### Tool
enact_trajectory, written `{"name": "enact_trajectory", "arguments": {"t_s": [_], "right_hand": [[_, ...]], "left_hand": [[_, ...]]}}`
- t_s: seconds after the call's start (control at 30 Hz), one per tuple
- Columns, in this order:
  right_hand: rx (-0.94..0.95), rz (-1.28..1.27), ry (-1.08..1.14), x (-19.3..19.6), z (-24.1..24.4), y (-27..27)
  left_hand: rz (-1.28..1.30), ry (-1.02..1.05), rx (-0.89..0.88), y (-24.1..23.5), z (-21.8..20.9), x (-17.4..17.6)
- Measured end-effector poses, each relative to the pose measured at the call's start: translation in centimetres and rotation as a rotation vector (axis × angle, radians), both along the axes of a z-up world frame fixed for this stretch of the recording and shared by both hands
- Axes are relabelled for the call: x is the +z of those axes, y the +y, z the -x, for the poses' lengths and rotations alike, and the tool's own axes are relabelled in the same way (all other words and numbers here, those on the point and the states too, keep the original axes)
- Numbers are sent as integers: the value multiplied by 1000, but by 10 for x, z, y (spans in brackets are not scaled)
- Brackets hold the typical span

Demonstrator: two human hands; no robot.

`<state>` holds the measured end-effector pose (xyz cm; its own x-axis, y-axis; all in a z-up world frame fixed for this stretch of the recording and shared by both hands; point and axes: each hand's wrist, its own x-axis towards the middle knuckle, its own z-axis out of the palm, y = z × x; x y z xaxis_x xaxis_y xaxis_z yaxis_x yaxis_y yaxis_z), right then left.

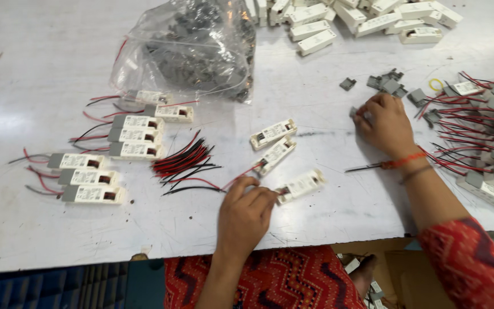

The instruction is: The person assembles small white electrical components by inserting red and black wires into terminals and securing them with a screwdriver. They repeatedly pick up components, attach wires, and place the finished units into a stack on the table.

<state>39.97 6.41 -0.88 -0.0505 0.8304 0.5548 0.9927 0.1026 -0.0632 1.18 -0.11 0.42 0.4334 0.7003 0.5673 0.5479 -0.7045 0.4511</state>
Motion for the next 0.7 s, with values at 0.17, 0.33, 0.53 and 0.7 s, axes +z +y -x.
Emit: {"name": "enact_trajectory", "arguments": {"t_s": [0.17, 0.33, 0.53, 0.7], "right_hand": [[60, 274, 188, 13, 13, -35], [105, 419, 292, 28, 40, -35], [-37, 415, 189, 47, 66, -36], [-339, 533, 140, 47, 65, -31]], "left_hand": [[91, -113, -123, -1, 3, 7], [62, -100, -70, 0, 1, 14], [-157, -27, 46, -11, 4, 16], [-13, 4, -87, -12, 4, 6]]}}
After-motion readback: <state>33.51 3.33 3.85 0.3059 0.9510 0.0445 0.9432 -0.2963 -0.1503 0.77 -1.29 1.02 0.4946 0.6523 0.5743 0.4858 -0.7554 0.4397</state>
